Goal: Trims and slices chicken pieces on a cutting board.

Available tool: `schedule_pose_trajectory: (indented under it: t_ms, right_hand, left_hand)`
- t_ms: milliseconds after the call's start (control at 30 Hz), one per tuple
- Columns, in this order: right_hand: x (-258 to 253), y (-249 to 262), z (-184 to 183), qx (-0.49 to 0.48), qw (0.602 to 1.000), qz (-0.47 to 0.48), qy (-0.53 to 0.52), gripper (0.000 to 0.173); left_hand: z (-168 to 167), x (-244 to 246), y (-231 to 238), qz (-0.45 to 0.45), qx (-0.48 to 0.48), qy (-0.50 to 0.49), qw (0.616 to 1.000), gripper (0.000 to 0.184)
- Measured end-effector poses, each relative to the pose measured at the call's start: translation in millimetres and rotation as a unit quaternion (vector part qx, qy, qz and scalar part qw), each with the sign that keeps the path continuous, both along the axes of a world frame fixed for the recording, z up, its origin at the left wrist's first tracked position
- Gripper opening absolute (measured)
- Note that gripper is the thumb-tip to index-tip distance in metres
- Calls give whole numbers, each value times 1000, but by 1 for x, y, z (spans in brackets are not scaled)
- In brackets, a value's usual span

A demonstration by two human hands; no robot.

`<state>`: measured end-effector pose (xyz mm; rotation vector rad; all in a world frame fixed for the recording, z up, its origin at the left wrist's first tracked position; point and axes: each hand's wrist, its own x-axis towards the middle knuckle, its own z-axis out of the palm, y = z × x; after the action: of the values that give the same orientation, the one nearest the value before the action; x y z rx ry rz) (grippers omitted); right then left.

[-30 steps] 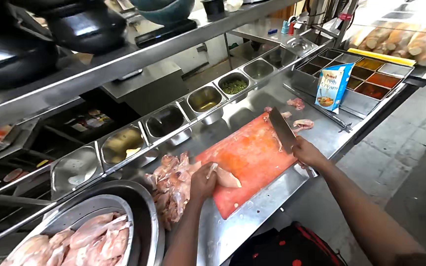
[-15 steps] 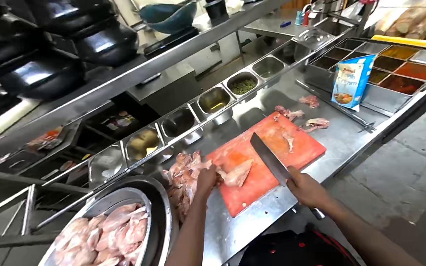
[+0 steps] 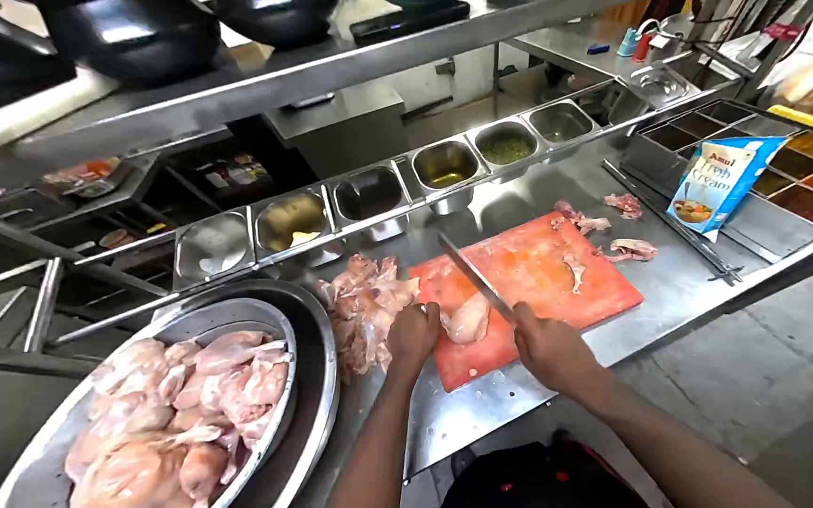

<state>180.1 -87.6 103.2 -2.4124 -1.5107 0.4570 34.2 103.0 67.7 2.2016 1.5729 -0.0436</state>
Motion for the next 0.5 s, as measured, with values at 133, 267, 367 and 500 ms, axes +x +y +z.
schedule_pose_trajectory:
  t_ms: [133, 267, 367, 500]
  right_hand:
    - [6, 8, 48, 386, 915, -20, -113, 33]
    - [2, 29, 1, 263, 960, -39, -88, 31]
    - [2, 51, -46, -179, 983, -2, 38, 34]
    - [10, 58, -50, -222, 974, 6, 49, 31]
  left_hand:
    - [-3, -2, 4, -25, 2, -12, 1000, 56]
    - [-9, 3, 10, -45, 12, -32, 998, 54]
    - [-9, 0, 8, -57, 9, -31, 998, 53]
    - [-9, -6, 9, -30, -5, -32, 999, 54]
